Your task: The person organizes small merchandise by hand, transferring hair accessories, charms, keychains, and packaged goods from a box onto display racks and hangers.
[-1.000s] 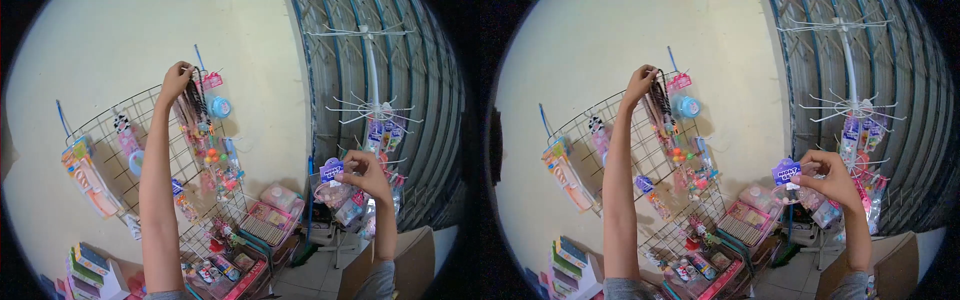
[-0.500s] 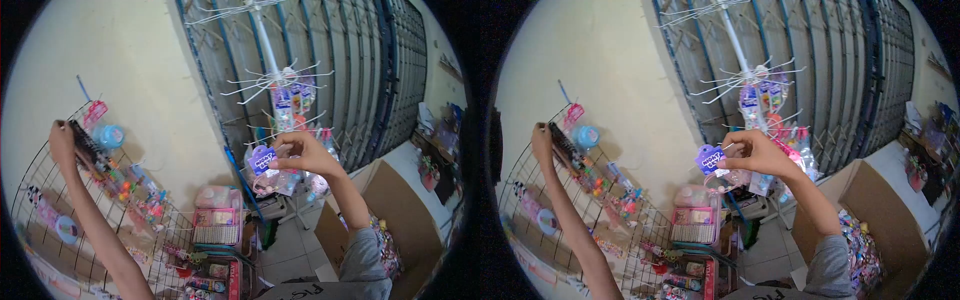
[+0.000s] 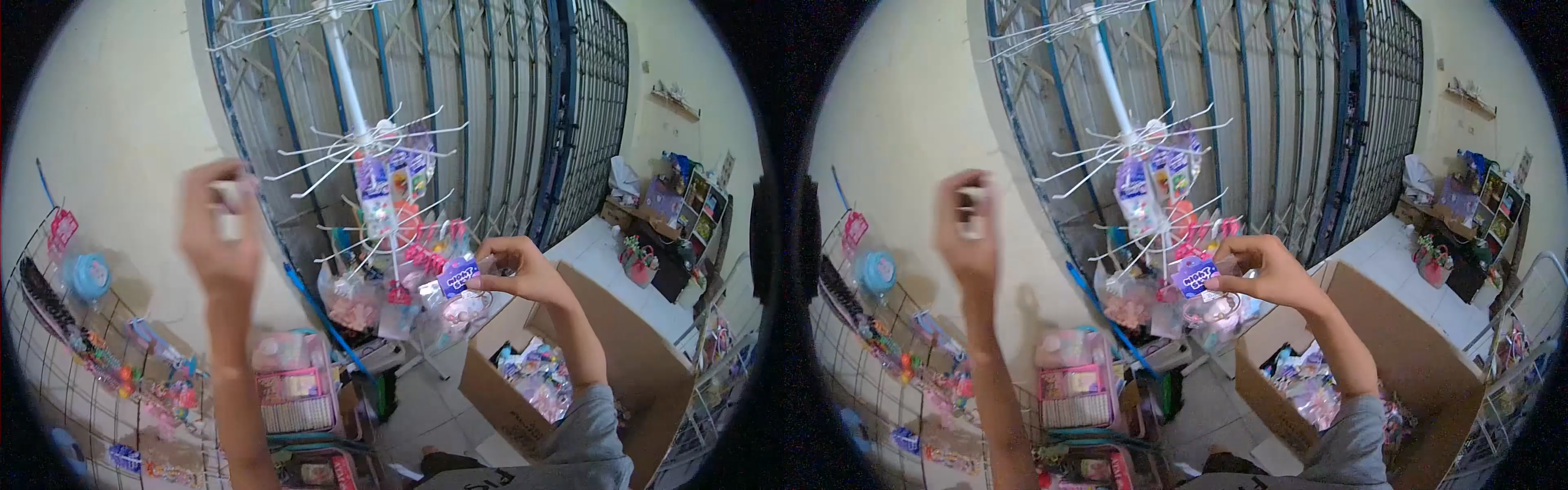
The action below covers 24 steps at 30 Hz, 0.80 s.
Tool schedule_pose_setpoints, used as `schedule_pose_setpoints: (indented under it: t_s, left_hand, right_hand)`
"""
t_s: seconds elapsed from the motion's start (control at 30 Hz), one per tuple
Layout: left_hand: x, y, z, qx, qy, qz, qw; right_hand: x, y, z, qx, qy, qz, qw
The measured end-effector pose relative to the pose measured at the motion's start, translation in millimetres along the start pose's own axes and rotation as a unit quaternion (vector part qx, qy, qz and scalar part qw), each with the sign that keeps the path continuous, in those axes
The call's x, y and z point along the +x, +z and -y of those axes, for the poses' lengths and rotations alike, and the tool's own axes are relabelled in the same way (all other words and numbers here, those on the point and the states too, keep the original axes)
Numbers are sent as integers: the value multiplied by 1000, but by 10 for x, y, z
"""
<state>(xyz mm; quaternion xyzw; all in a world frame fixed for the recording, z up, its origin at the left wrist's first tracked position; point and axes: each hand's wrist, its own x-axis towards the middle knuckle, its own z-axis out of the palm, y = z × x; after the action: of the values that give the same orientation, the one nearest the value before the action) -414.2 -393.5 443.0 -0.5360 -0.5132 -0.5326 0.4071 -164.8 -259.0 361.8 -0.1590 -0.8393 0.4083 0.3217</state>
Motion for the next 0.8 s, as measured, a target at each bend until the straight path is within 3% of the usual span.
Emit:
schedule_pose_setpoints:
  t_s: [0.03,0.07,0.1,0.13,0.2,0.33,0.53,0.8]
  left_hand:
    - [-51,244,-89,-30,-2,68,997]
    - [-108,508,-61,-18,74,108,991]
    - [-144,727,-117,-41,83,159,983]
    - [-188,910,-158,-46,41,211,975]
    - [-262,1228,-97,-41,36,226,973]
    - [-348,1470,77,-17,44,206,977]
    - [-424,1368,269,7,-27,170,985]
    - [-502,1094,817,171,-99,118,973]
  right_hand:
    - [-3,-90,-37,12,9,-15,1000]
    - [-9,-165,-85,28,17,-33,999]
    - [-3,-230,-147,31,0,-50,998]
    - [-2,-299,-214,34,-4,-61,998]
    - [-26,-419,-365,47,10,-79,996]
    - [-88,-572,-594,76,19,-92,993]
    - [-81,-679,-827,85,25,-98,991]
    - [67,-672,-964,122,35,-124,984]
